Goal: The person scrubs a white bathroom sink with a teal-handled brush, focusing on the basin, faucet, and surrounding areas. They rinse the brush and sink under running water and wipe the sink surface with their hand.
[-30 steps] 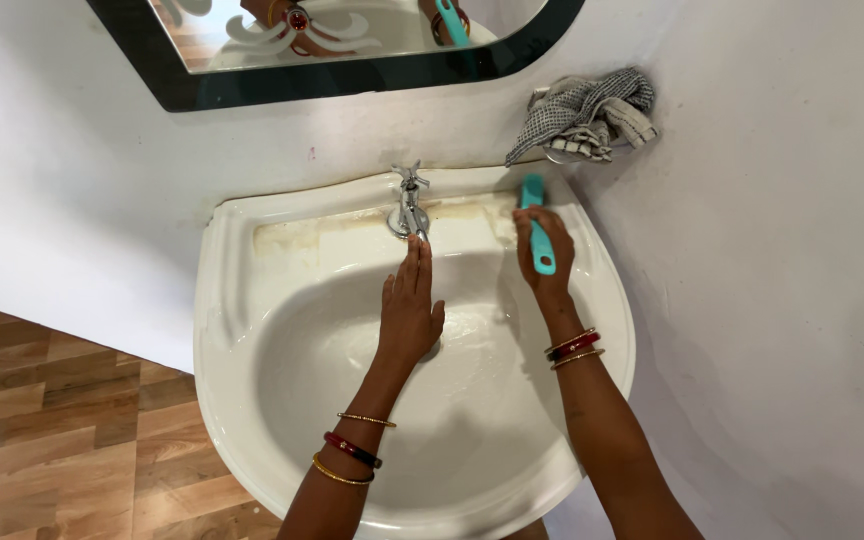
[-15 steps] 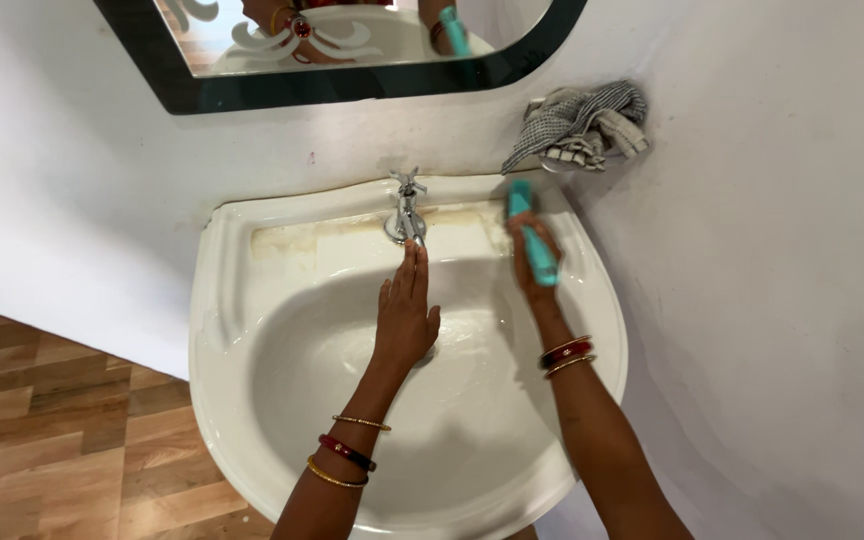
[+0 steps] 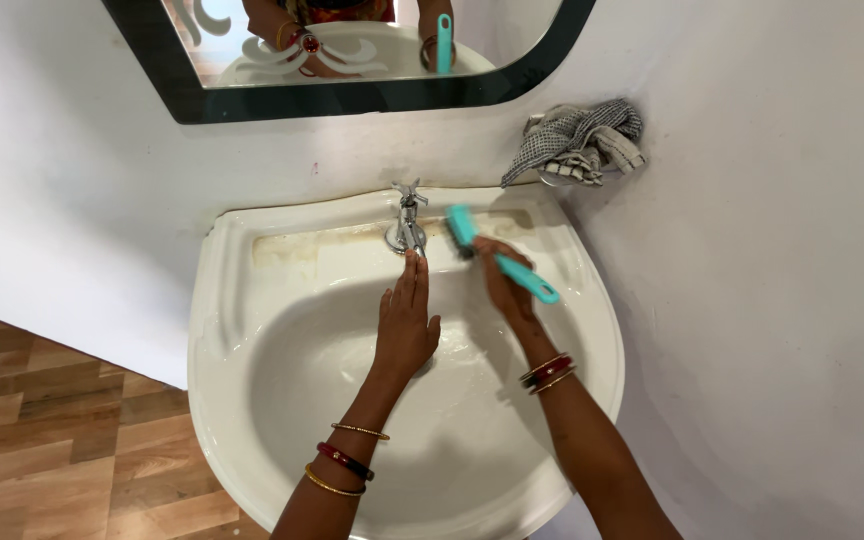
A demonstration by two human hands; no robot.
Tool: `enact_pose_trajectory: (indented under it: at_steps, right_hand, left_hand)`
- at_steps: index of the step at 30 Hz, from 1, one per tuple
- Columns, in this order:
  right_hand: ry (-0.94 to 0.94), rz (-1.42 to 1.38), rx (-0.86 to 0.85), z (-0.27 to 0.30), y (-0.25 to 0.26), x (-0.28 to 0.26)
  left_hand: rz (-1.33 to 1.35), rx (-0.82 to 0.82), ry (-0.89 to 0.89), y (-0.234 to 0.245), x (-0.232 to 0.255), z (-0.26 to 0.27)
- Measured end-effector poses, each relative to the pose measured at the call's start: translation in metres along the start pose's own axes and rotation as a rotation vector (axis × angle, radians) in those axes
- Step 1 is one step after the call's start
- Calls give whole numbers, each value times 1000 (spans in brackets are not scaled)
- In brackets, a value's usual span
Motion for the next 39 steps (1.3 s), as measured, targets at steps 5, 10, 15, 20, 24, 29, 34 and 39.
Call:
enact_pose_trajectory:
  at_steps: [5, 10, 15, 20, 24, 29, 34, 39]
  right_hand:
    - [168, 218, -20, -6, 2, 5]
    - [126, 64, 124, -15, 22, 46]
    - [60, -49, -81, -3, -15, 28]
    - [24, -26, -198, 0, -18, 6]
    - [56, 42, -159, -7, 0, 10]
    - [8, 54, -121, -8, 9, 15]
    - [0, 0, -148, -11, -1, 14]
    - [6, 31, 26, -13, 18, 25]
  left_hand:
    - [-13, -9, 5, 3, 2, 0]
    - [54, 145, -51, 8, -5, -1]
    - [695, 181, 357, -26, -80, -4]
    - [1173, -277, 605, -96, -89, 1]
    - [1311, -297, 634, -81, -65, -3]
    - [1361, -189, 660, -48, -65, -6]
    - [1212, -109, 756, -46, -77, -2]
    - [1066, 149, 545, -31, -105, -9]
Point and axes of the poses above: each hand's wrist, its own z-axis away from the middle knuckle, its own y-axis out of the back of the hand, x = y × z, the point moved 8 cm from there along -z, towards the middle knuckle
